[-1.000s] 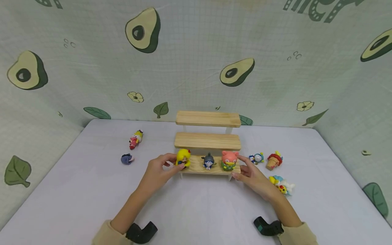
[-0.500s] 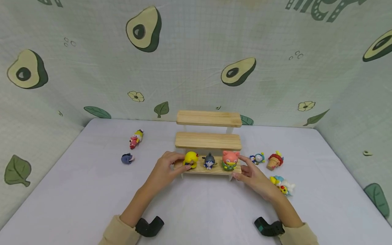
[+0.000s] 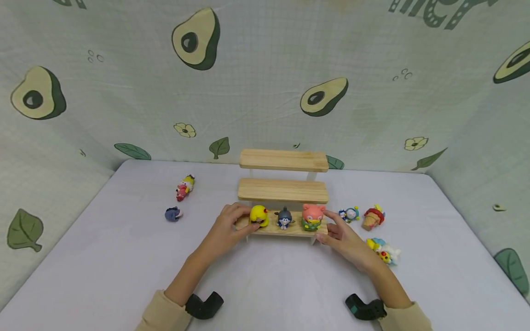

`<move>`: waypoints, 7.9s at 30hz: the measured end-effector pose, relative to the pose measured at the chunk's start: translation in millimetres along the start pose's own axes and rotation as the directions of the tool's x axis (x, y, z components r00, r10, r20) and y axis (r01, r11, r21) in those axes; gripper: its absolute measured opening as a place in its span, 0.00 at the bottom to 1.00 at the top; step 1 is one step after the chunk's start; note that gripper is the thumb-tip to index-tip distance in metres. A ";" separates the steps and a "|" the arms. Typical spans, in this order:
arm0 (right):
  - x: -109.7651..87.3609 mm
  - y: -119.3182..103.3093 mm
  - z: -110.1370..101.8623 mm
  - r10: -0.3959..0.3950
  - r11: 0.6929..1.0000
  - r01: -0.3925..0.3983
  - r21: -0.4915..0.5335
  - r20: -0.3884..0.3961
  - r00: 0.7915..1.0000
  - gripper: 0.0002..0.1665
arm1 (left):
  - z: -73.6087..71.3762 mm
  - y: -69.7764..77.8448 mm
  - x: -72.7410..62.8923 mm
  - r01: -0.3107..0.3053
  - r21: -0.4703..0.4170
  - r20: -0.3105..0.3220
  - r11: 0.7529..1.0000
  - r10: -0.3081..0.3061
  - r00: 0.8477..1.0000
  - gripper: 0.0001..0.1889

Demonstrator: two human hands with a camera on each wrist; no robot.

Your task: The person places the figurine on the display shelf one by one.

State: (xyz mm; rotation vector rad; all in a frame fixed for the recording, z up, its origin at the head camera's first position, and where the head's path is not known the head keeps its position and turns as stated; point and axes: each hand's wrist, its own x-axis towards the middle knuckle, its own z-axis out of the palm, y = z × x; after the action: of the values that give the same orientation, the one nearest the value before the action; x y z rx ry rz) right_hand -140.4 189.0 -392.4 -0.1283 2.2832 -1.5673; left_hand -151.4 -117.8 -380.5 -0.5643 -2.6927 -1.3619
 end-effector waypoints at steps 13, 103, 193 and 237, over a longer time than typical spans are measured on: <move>-0.6 0.3 0.0 0.000 1.000 0.000 -0.004 -0.001 1.000 0.44 | 1.0 -0.2 -0.3 0.009 -0.013 -0.007 1.000 -0.009 1.000 0.17; 0.6 2.6 -2.6 -0.041 0.999 0.041 -0.002 0.026 0.999 0.43 | -121.6 -92.6 -33.3 0.478 0.087 -0.211 0.874 -0.453 0.866 0.28; -1.2 1.3 -1.1 -0.024 1.000 0.024 -0.017 0.009 1.000 0.43 | -91.6 -40.5 -19.1 0.213 -0.040 -0.188 0.976 -0.216 0.958 0.23; -2.4 -0.5 -3.1 -0.020 0.999 0.021 -0.026 0.023 1.000 0.42 | 1.0 89.8 114.9 -0.078 -0.098 0.391 0.992 0.111 0.914 0.17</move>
State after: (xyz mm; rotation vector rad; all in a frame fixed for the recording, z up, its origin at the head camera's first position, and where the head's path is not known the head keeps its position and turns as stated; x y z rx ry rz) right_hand -139.3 192.2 -390.3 -0.1759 2.2924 -1.5384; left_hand -226.4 -35.2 -286.6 -1.0724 -2.8690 -1.4730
